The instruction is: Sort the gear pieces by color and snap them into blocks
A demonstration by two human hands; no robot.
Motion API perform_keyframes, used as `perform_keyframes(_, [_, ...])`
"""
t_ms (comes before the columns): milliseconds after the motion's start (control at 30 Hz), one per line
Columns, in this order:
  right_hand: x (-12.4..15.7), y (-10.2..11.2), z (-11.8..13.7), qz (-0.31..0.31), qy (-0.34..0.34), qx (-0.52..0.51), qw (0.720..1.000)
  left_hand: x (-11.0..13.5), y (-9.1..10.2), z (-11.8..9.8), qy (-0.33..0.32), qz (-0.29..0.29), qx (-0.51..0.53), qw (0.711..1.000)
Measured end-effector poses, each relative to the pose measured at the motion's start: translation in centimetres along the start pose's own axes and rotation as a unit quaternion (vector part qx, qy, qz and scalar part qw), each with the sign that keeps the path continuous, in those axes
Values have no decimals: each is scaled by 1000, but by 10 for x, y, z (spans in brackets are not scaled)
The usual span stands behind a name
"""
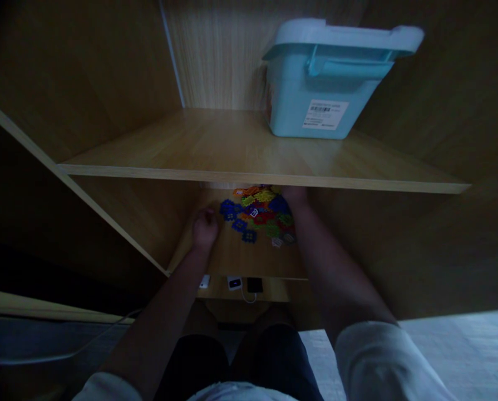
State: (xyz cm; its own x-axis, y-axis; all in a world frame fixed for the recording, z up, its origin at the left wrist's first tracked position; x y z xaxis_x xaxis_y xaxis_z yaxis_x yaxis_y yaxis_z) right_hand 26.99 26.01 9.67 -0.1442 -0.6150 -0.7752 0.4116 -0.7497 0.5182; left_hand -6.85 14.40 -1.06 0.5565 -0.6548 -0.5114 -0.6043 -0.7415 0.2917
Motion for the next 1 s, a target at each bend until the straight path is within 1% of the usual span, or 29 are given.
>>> perform_keyframes(67, [14,5,-6,-8,-27,11,1000,0,1,-3,-2,10,-12,1000])
perform_keyframes(133, [34,8,-9,-23,-48,35,998,1,3,-6,-3,17,-25,1000])
perform_keyframes(200, [58,9,-9,-22,-53,72,996,1,4,-9,-7,26,-43,999])
perform_keyframes(267, [82,7,-6,17,-57,105,993,1,5,-11,-14,34,-63,997])
perform_keyframes(333, [104,4,-4,64,-82,141,985,1,6,-12,-21,40,-74,996])
perform_keyframes(367, [113,2,-3,82,-98,156,980,1,6,-12,-23,43,-77,996])
perform_keyframes(400, [119,1,-2,98,-100,162,977,1,6,-12,-25,46,-80,995])
perform_keyframes(433, [124,-1,1,117,-81,157,977,1,6,-12,-25,48,-81,995])
perform_keyframes(533, [129,-6,10,174,18,107,979,1,6,-12,-27,50,-80,995])
perform_keyframes(567, [128,-7,10,182,26,101,978,1,5,-12,-30,51,-78,995])
perform_keyframes(600, [128,-7,8,179,9,109,978,1,5,-12,-34,53,-75,995])
perform_keyframes(667, [126,-4,3,158,-58,145,975,2,4,-11,-44,59,-67,995])
perform_keyframes(700, [126,-3,1,153,-76,156,973,3,3,-11,-48,63,-64,995])
perform_keyframes(733, [127,-3,0,154,-72,154,973,3,3,-11,-53,66,-61,995])
perform_keyframes(800, [128,0,2,157,-23,128,979,4,1,-11,-61,74,-55,994])
perform_keyframes(833, [128,4,3,145,-3,114,983,4,1,-11,-65,79,-52,993])
perform_keyframes(867, [129,9,3,122,4,106,987,4,0,-11,-68,84,-49,993])
perform_keyframes(933, [131,23,3,62,-11,99,993,4,-1,-11,-73,90,-43,992])
perform_keyframes(1000, [138,39,6,27,-14,79,996,4,-1,-12,-76,92,-38,992])
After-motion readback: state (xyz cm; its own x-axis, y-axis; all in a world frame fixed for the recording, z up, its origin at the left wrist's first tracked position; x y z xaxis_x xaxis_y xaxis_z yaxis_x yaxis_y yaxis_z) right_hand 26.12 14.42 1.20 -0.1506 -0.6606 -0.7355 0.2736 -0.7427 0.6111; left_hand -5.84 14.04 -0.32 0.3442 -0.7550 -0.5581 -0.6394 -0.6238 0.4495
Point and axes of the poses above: each hand's wrist, its own x-axis away from the middle knuckle, its own y-axis out of the back of the hand, z = x × y, the point moved 3 cm from there along -x, towards the middle knuckle, and after that the axes turned 14 degrees about -z, right-handed, at the moved point
